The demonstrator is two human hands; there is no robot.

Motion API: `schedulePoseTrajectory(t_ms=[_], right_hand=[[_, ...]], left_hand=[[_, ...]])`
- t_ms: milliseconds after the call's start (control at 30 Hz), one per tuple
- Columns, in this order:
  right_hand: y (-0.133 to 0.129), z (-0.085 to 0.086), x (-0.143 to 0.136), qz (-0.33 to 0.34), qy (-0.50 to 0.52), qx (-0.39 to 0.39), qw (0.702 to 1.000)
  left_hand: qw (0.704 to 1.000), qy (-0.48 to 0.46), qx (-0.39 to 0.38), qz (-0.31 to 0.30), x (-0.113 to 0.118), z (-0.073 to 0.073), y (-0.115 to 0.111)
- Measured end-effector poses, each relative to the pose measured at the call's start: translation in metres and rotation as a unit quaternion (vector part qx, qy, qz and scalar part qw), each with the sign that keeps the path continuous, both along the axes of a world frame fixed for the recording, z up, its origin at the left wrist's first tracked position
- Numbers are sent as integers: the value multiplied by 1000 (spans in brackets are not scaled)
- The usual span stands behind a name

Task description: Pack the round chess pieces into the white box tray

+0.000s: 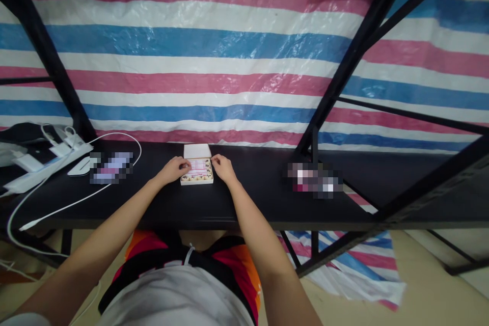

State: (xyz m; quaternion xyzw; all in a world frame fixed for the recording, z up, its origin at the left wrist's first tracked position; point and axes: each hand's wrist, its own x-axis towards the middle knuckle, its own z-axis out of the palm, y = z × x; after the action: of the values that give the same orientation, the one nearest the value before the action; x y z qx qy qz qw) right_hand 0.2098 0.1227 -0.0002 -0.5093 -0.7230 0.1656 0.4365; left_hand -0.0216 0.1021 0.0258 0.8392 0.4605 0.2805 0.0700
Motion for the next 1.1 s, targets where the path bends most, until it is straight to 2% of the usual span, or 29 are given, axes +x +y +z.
schedulePoseTrajectory(t_ms=[133, 300, 467, 600, 800, 1100], right_hand=[[-2, -1, -6, 26, -12, -26, 999], [5, -5, -6, 7, -20, -7, 1000], [10, -4, -10, 46, -30, -36, 998], [11, -1, -12, 57, -43, -40, 997], [9, 0, -12, 33, -53, -33, 998], [3, 2, -7, -4, 28, -40, 999]], left_hand=[[1000, -13, 11, 7, 0, -3, 4], [995, -66, 11, 72, -8, -10, 15], [993, 1, -71, 96, -18, -14, 25], [992, 27, -81, 93, -19, -12, 26], [990, -76, -98, 64, -14, -11, 24], [976, -179, -108, 59, -13, -4, 17]])
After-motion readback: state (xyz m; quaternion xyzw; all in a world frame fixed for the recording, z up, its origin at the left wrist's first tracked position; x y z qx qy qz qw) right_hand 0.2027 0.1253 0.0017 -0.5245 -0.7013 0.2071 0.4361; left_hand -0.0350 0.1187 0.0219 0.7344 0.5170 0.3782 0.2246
